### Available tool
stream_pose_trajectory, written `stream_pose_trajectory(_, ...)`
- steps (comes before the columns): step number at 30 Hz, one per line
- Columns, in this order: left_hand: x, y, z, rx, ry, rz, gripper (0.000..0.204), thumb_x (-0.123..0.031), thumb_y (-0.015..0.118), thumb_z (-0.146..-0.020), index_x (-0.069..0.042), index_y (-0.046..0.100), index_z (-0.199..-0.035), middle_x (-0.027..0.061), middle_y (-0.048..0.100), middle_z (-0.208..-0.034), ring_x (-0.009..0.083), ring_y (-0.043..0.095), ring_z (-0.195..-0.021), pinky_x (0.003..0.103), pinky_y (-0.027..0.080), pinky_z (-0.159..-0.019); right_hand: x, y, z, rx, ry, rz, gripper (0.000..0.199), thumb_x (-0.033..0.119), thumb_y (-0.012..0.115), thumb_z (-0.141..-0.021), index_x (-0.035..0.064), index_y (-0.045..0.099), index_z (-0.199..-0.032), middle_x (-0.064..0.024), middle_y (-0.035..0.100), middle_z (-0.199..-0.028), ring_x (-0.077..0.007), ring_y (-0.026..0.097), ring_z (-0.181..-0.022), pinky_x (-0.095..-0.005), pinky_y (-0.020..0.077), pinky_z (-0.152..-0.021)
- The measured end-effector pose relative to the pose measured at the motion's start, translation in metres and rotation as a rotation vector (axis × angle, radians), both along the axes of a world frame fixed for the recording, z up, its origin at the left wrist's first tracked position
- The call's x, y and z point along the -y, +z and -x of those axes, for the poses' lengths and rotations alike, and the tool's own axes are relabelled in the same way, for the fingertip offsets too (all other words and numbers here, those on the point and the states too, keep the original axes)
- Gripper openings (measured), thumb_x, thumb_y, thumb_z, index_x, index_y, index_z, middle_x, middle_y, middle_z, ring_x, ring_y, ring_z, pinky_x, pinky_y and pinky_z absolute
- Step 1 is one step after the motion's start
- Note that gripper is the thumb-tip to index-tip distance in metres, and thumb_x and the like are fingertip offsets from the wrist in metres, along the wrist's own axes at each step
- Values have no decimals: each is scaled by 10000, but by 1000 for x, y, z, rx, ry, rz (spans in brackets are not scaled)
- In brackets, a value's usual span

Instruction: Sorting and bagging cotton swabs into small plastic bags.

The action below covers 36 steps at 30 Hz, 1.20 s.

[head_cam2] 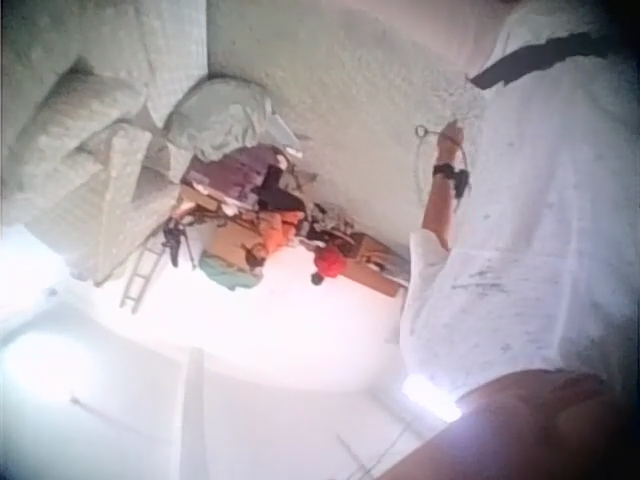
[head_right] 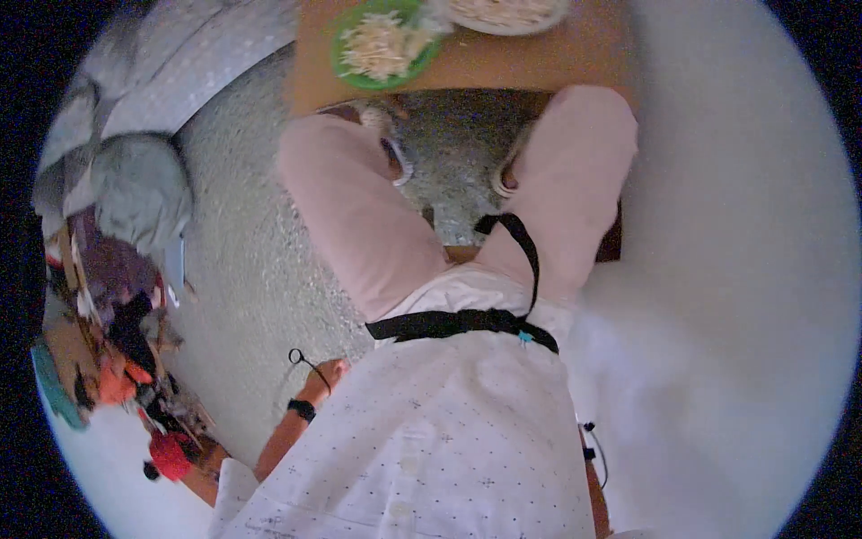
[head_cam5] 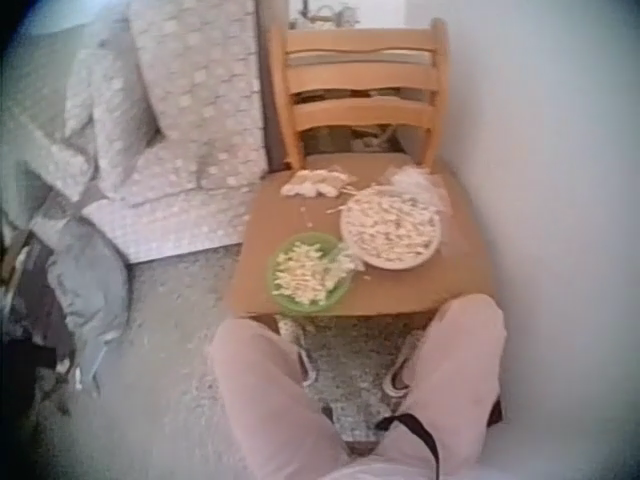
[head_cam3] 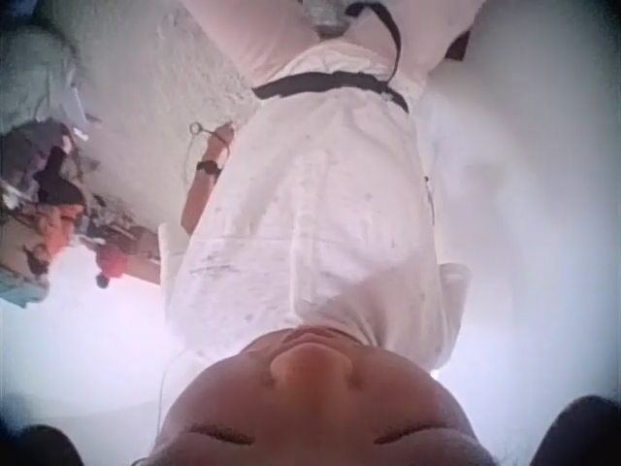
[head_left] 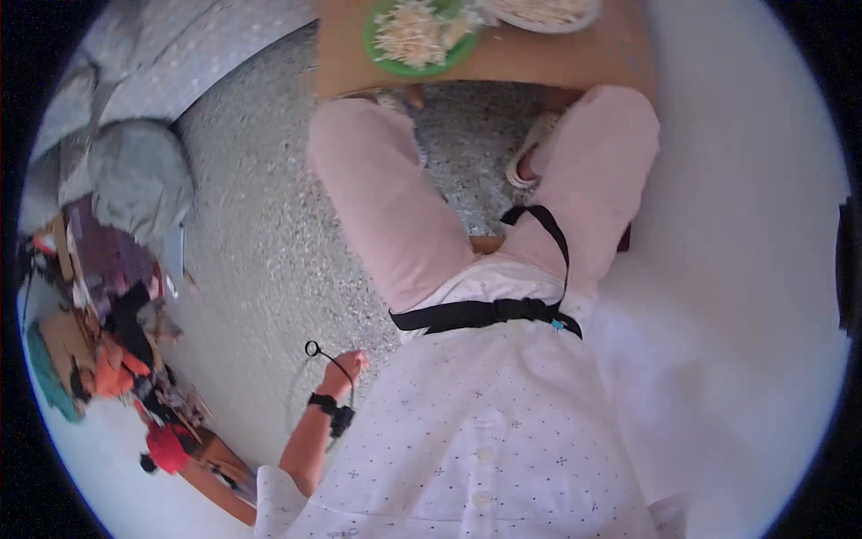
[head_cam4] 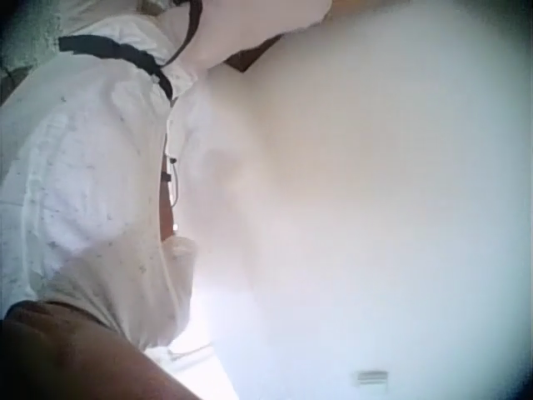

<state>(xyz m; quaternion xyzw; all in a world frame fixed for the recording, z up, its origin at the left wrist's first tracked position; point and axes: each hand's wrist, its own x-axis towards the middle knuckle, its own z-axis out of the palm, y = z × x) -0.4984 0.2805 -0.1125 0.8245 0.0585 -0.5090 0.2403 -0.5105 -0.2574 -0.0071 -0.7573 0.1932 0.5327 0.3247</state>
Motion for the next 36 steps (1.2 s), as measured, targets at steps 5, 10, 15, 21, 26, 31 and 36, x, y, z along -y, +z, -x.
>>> stream_pose_trajectory(5,-117,2,94,-321,-232,-220,298,-319,501,-830,-133,684,-973,135,663,-1023,314,620,-979,433,485,-835,15,-18,-46,26,235,-12,338,302,429,-935,28,625,-958,-117,631,-800,-252,602,-711,-356,482,-662)
stream_pose_trajectory(10,-109,-18,25,-37,356,-464,396,-382,528,-859,-22,659,-958,223,656,-955,349,631,-931,442,493,-772,36,-9,-65,10,433,110,331,282,424,-933,30,633,-986,-124,647,-838,-269,613,-746,-364,480,-695)
stream_pose_trajectory(15,-204,46,23,364,-34,-719,271,-266,522,-841,-35,660,-873,79,699,-845,193,669,-739,335,515,-667,14,-31,-135,142,601,-71,330,261,418,-931,32,640,-1014,-131,663,-876,-287,625,-781,-372,479,-728)
stream_pose_trajectory(21,-38,84,-144,-449,232,-259,281,-240,483,-798,-64,688,-873,94,696,-946,170,661,-866,344,514,-720,0,53,-207,367,207,81,307,206,437,-928,31,643,-1074,-122,636,-770,-241,602,-702,-372,467,-706)
stream_pose_trajectory(26,-43,130,-171,-308,420,271,226,-264,505,-839,-81,631,-882,37,634,-843,157,618,-874,310,495,-704,-32,45,-236,911,42,51,270,145,481,-928,42,633,-1126,-108,631,-757,-215,592,-710,-349,470,-720)
stream_pose_trajectory(31,19,138,-237,544,1012,899,182,-246,509,-881,-72,561,-884,12,528,-721,161,570,-762,287,456,-685,-20,20,-267,877,-63,-247,260,165,487,-955,12,624,-1115,-73,652,-902,-164,601,-864,-306,450,-828)
stream_pose_trajectory(36,114,131,-319,604,965,1476,155,-237,503,-914,-83,516,-913,-12,438,-667,163,495,-681,276,405,-641,-49,-15,-380,1070,-309,-578,274,203,494,-970,17,617,-1129,-40,643,-921,-115,594,-848,-256,464,-814)
